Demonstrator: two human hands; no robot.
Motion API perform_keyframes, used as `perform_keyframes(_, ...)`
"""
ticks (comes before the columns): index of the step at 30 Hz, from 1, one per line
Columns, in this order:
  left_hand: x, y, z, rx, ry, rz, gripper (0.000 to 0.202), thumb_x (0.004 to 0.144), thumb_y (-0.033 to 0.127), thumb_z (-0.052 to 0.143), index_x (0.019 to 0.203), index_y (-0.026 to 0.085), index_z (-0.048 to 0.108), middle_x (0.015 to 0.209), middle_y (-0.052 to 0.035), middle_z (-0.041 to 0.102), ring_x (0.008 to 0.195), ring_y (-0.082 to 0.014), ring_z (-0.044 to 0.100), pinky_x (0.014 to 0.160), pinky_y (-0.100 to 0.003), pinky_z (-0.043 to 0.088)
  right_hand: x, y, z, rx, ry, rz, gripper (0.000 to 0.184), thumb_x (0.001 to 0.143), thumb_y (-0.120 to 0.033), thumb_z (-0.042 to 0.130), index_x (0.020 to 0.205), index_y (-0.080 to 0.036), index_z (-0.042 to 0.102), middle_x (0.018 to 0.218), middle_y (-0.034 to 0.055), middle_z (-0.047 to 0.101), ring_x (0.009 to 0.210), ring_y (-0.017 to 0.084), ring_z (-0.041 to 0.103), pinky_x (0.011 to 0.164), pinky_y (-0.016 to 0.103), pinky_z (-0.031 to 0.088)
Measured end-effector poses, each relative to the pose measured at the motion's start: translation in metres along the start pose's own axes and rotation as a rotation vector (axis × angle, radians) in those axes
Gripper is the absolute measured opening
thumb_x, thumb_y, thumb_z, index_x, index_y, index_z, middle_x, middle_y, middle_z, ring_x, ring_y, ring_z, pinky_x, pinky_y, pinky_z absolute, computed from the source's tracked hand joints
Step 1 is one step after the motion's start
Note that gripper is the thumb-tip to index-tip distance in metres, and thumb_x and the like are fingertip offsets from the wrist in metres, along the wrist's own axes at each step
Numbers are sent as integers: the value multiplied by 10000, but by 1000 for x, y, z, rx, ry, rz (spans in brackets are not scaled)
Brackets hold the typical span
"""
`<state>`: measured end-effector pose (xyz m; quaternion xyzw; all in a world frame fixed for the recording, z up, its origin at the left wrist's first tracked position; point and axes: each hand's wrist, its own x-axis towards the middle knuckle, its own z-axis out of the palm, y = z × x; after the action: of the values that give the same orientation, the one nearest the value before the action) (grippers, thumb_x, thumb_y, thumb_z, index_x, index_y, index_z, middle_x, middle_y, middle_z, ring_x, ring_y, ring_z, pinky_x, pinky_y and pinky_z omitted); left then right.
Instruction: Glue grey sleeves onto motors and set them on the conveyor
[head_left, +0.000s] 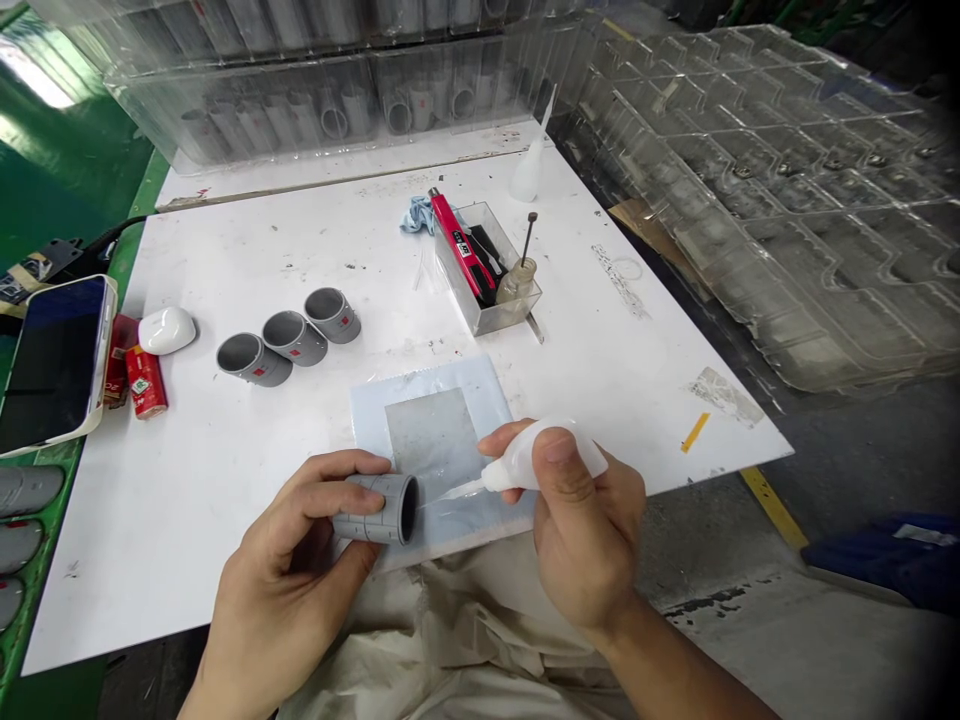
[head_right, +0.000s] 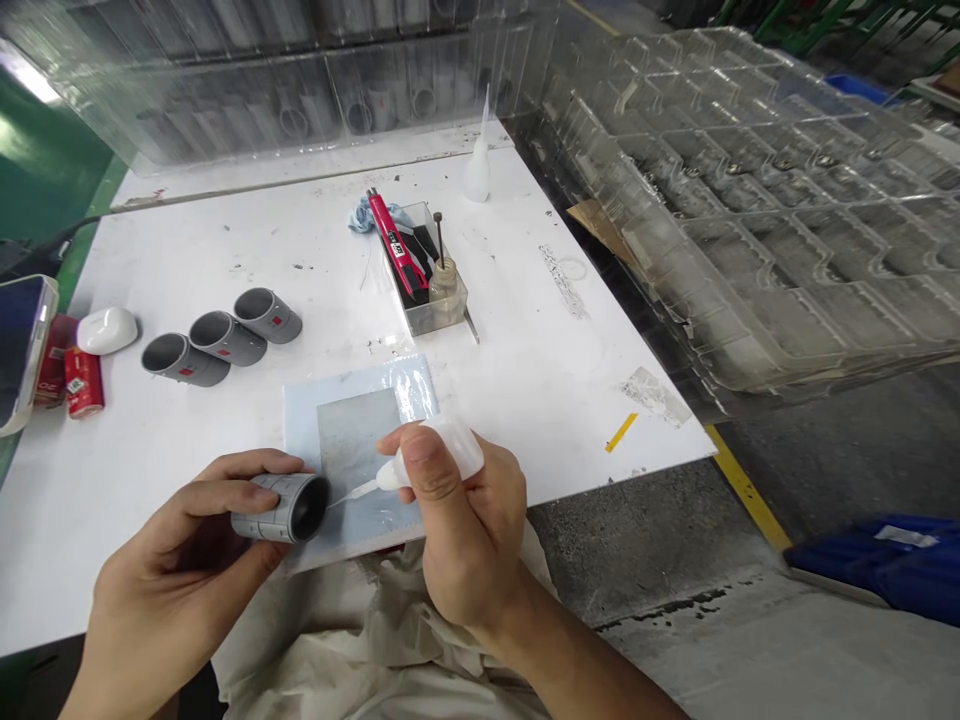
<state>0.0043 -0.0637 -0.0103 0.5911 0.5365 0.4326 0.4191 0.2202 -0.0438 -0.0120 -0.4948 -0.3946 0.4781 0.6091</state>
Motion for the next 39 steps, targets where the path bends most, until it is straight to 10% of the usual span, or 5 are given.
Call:
perform_keyframes(30, 1, 1, 0, 34, -28, 16, 399, 926, -14, 683, 1084, 349, 732, 1280, 29, 734, 1195, -104, 705, 834, -99, 572, 9, -4, 11, 97, 134, -41, 436, 1048, -583, 677, 835, -243, 848, 875, 18, 818, 655, 127, 655, 617, 268, 528)
perform_keyframes(39, -3, 12, 12, -12, 132, -116, 430, 868, 110, 811, 1184, 401, 809, 1272, 48, 768, 1210, -135, 706, 983, -147, 571, 9, -3, 11, 159, 163, -90, 438, 1046, -586, 678, 831, -239, 836, 882, 13, 817, 625, 123, 638, 577, 273, 521)
